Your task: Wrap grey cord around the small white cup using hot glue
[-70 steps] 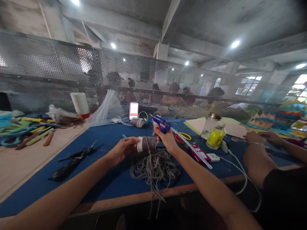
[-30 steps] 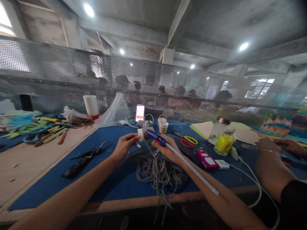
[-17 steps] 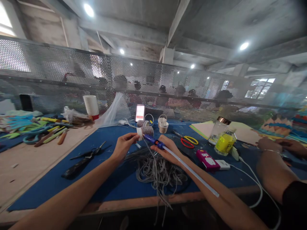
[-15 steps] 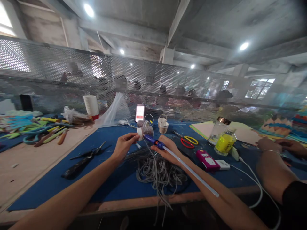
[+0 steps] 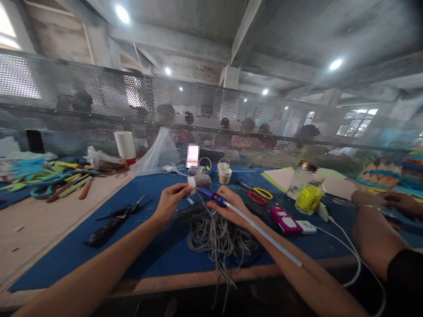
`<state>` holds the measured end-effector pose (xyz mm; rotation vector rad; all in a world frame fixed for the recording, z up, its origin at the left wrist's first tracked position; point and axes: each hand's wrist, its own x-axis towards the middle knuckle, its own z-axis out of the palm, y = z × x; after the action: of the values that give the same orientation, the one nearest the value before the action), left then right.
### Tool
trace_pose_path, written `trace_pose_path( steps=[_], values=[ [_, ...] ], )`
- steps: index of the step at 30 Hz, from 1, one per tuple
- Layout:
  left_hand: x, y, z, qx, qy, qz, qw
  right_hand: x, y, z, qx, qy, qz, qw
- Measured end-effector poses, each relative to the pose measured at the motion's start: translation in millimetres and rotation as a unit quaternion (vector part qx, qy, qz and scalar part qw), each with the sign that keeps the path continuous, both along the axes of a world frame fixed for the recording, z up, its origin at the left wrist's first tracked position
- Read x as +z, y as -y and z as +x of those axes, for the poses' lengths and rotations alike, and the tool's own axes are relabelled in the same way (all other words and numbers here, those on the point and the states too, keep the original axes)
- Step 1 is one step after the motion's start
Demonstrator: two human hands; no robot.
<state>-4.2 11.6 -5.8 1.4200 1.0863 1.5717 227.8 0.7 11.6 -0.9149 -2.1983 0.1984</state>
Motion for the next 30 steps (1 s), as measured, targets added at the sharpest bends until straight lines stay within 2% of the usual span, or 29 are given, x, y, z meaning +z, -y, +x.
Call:
trace_pose_path(
  steps=[20, 30],
  values=[
    [2.3, 3.1, 1.4, 0.008, -0.014, 0.002, 1.0, 4.2, 4.2, 0.2, -0.004, 0.011, 0.003, 1.0],
    [-0.5, 1.4, 0.9, -0.01, -0.022, 0.006, 1.0, 4.8, 4.4, 0.1, -0.008, 0.018, 0.008, 1.0]
  ],
)
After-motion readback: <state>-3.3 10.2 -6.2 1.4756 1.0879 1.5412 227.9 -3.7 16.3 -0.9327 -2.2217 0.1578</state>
